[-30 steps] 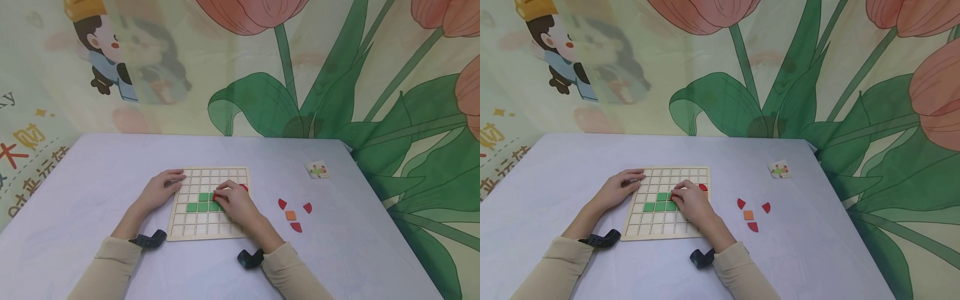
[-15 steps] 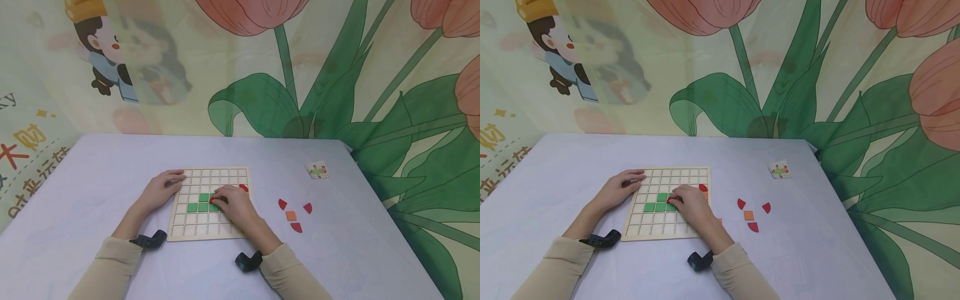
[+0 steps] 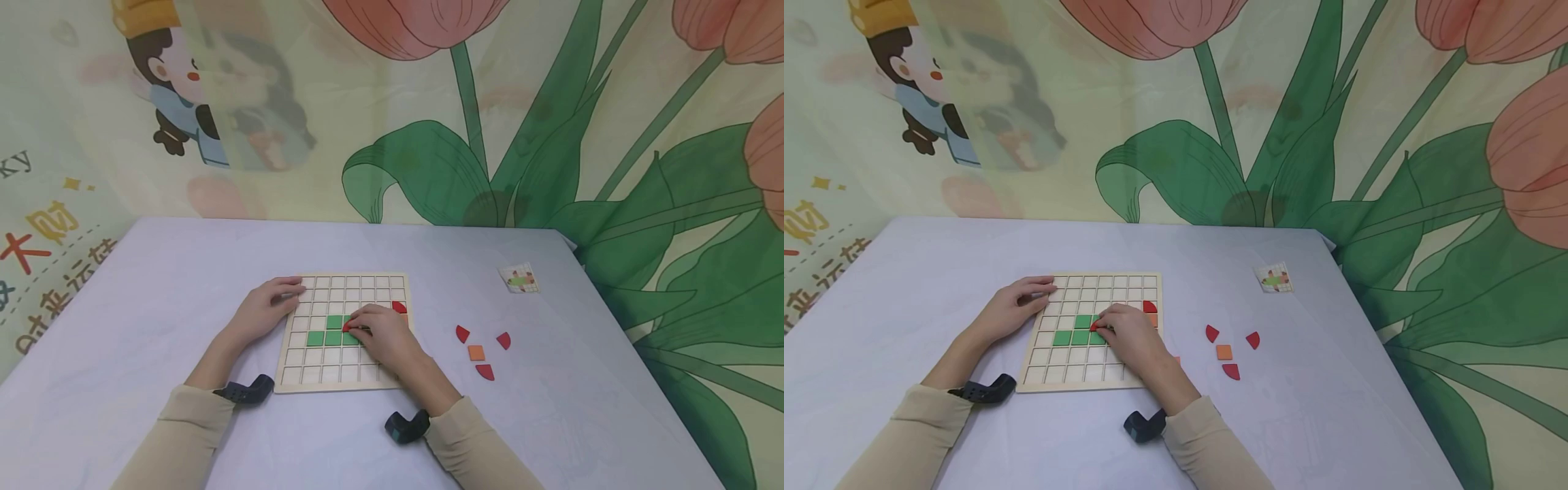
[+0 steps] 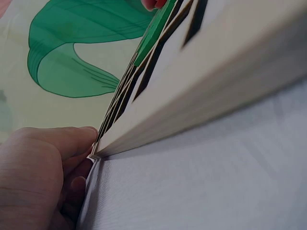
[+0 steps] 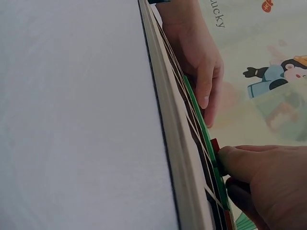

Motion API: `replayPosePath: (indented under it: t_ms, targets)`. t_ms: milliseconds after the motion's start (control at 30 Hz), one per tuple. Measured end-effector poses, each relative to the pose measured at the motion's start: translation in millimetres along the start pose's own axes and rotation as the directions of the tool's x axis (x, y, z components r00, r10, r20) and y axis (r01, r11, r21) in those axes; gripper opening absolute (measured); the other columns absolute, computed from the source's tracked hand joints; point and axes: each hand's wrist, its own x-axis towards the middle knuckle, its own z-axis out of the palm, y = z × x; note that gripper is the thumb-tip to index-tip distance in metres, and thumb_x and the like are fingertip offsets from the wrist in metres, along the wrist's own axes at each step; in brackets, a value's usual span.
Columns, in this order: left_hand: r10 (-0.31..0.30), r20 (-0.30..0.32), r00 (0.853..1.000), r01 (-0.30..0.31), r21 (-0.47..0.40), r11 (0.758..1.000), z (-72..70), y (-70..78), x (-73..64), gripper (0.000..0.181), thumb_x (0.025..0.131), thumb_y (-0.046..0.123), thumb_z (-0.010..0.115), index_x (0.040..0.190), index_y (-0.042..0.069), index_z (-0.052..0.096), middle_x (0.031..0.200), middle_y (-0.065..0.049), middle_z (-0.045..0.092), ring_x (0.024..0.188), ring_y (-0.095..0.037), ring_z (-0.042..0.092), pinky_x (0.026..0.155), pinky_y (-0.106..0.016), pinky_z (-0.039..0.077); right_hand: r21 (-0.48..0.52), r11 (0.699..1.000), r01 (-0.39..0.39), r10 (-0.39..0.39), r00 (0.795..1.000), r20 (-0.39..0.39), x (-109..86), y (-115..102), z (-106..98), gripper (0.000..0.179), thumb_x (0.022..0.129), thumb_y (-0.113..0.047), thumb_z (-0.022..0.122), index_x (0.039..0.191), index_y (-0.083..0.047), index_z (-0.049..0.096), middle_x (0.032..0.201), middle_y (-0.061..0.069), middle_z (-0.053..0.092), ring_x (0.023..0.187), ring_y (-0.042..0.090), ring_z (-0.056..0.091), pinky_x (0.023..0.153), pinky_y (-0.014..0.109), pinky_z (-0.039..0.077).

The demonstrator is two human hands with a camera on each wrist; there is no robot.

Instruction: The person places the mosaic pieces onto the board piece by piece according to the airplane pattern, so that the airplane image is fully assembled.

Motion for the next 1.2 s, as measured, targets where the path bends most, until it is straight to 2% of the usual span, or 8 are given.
replayPosePath:
  t_ms: [133,233,367,467,567,767,1000,1200]
  targets:
    - [-0.004,0.001,1.0,0.004,0.0,1.0,-0.3,0.2,0.1,0.034,0.095,0.019,0.057,0.126,0.007,0.06,0.144,-0.011,0.047,0.139,-0.036,0.034,0.114,-0.053,0.025,-0.107,0.992,0.062,-0.057,0.997,0.052,-0.1,-1.4,-10.9,0.014,0.088,-0.021,0.068,0.1,-0.021,0.076,0.11,-0.007,0.066,0.11,0.01,0.058,0.095,0.021,0.049]
    - [0.001,0.002,1.0,-0.001,-0.003,1.0,-0.5,0.9,0.4,0.034,0.095,0.019,0.057,0.126,0.007,0.06,0.144,-0.011,0.046,0.139,-0.036,0.034,0.114,-0.054,0.025,-0.149,0.985,0.087,-0.067,0.988,0.135,-0.9,-1.6,-23.0,0.017,0.088,-0.02,0.068,0.104,-0.018,0.075,0.113,-0.006,0.066,0.113,0.011,0.057,0.097,0.024,0.049]
    - [0.008,-0.004,1.0,-0.008,-0.004,1.0,-0.7,1.9,0.9,0.034,0.094,0.018,0.057,0.126,0.006,0.06,0.144,-0.011,0.047,0.139,-0.036,0.034,0.114,-0.053,0.025,-0.152,0.984,0.094,-0.049,0.961,0.273,-1.7,-1.0,-35.1,0.027,0.088,-0.02,0.068,0.114,-0.015,0.071,0.121,-0.004,0.065,0.118,0.014,0.057,0.1,0.028,0.048]
    - [0.003,-0.005,1.0,-0.003,0.002,1.0,-0.6,1.8,1.3,0.034,0.095,0.019,0.057,0.126,0.007,0.06,0.144,-0.011,0.047,0.139,-0.036,0.034,0.114,-0.054,0.026,-0.158,0.982,0.107,-0.05,0.944,0.326,-1.5,-0.4,-37.6,0.031,0.089,-0.02,0.067,0.12,-0.015,0.068,0.13,-0.003,0.061,0.125,0.014,0.053,0.102,0.028,0.047]
    - [-0.008,-0.001,1.0,0.008,0.006,1.0,0.3,1.0,1.6,0.035,0.095,0.02,0.057,0.127,0.007,0.06,0.145,-0.011,0.046,0.139,-0.036,0.033,0.114,-0.054,0.026,-0.177,0.976,0.127,-0.062,0.94,0.336,-1.8,0.0,-36.3,0.033,0.089,-0.022,0.067,0.122,-0.016,0.066,0.133,-0.003,0.059,0.127,0.014,0.051,0.103,0.028,0.046]
    - [-0.016,-0.003,1.0,0.016,0.006,1.0,1.4,0.7,0.8,0.035,0.095,0.021,0.057,0.127,0.008,0.06,0.145,-0.01,0.046,0.139,-0.036,0.033,0.114,-0.054,0.026,-0.198,0.969,0.147,-0.079,0.947,0.312,-2.1,-0.9,-32.7,0.033,0.089,-0.025,0.066,0.121,-0.015,0.067,0.132,-0.003,0.059,0.126,0.014,0.051,0.104,0.028,0.045]
    - [-0.009,-0.008,1.0,0.009,-0.003,1.0,0.7,1.4,0.7,0.035,0.095,0.02,0.057,0.127,0.007,0.06,0.144,-0.011,0.046,0.139,-0.036,0.034,0.113,-0.053,0.028,-0.168,0.98,0.107,-0.054,0.954,0.295,-1.5,-3.0,-30.0,0.038,0.09,-0.026,0.066,0.126,-0.014,0.063,0.13,-0.003,0.06,0.124,0.014,0.052,0.104,0.028,0.046]
    - [-0.005,-0.008,1.0,0.005,-0.008,1.0,0.3,0.9,1.2,0.034,0.094,0.019,0.057,0.126,0.008,0.06,0.144,-0.01,0.047,0.138,-0.035,0.035,0.113,-0.052,0.03,-0.172,0.977,0.126,-0.071,0.953,0.295,-2.4,-7.0,-26.8,0.039,0.093,-0.026,0.061,0.13,-0.015,0.06,0.131,-0.003,0.059,0.126,0.014,0.052,0.105,0.029,0.044]
